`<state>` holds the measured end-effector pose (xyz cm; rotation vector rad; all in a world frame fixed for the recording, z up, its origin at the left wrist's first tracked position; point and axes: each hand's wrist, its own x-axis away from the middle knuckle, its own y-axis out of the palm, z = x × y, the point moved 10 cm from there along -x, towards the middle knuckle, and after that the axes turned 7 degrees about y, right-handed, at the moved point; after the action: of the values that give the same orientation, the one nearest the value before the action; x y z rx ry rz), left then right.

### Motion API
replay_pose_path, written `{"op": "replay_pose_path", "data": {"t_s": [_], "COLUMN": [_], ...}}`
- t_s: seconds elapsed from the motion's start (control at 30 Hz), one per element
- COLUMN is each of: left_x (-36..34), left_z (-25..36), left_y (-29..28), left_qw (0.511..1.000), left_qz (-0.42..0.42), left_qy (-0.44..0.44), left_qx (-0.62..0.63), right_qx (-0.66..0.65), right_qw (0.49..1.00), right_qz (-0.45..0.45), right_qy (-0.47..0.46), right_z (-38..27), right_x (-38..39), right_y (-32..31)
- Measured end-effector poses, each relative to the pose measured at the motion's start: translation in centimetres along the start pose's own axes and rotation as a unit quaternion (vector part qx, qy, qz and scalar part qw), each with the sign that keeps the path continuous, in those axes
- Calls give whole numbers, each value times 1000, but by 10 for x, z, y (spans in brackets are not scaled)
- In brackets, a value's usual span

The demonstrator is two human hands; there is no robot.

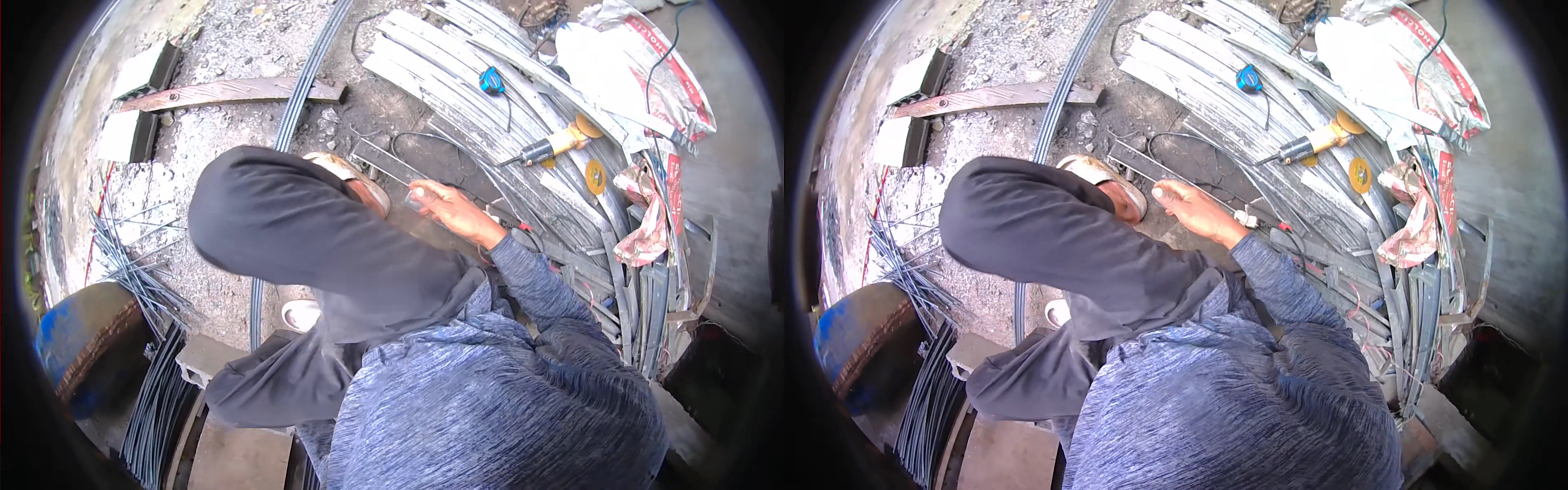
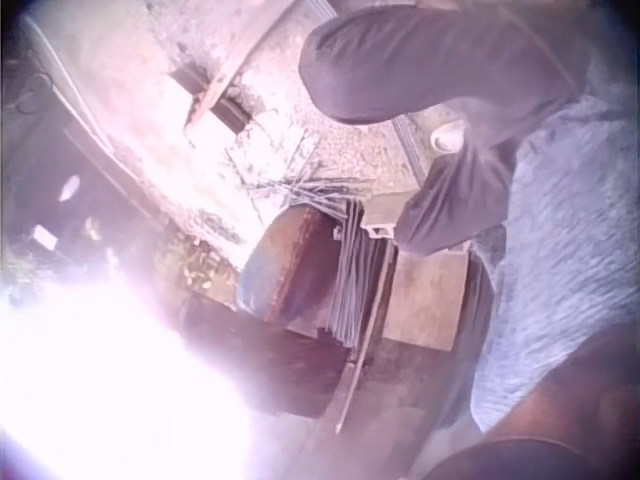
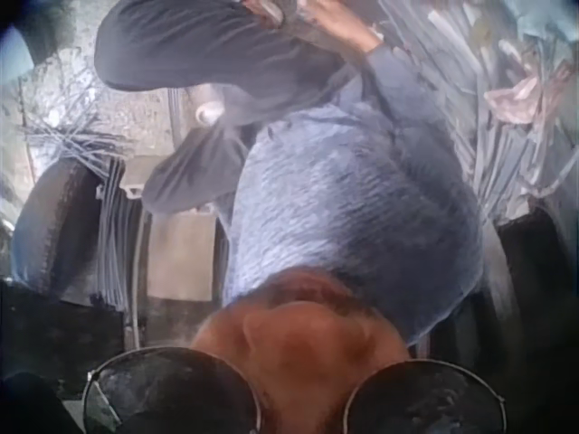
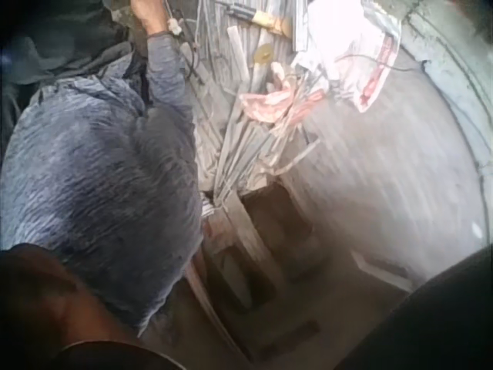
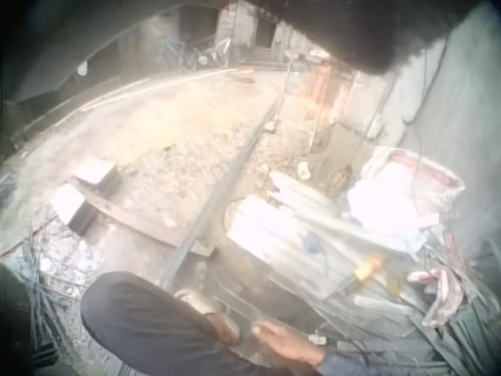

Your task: The person aligns metal rods by hand, cuts them using an angle grinder, and bends a cut rod with their hands.

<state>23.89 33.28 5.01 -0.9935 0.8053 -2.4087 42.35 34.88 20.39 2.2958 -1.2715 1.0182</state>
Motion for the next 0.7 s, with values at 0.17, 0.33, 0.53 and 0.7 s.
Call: {"op": "replay_pose_path", "data": {"t_s": [0.17, 0.33, 0.53, 0.7], "left_x": [133, 325, 526, 671], "left_z": [-44, -72, -30, 9], "left_y": [18, 96, 190, 217], "left_qw": [974, 868, 645, 473], "left_qz": [81, 194, 384, 562], "left_qy": [-130, -336, -511, -535], "left_qx": [166, 309, 419, 417], "right_qx": [-9, -36, 4, 154], "right_qw": [998, 984, 945, 926], "right_qz": [-69, -170, -316, -333], "right_qy": [-1, 43, 86, 87], "right_z": [-31, -9, 17, -22], "right_x": [3, 23, 55, 51], "right_y": [4, 24, 43, 50]}}
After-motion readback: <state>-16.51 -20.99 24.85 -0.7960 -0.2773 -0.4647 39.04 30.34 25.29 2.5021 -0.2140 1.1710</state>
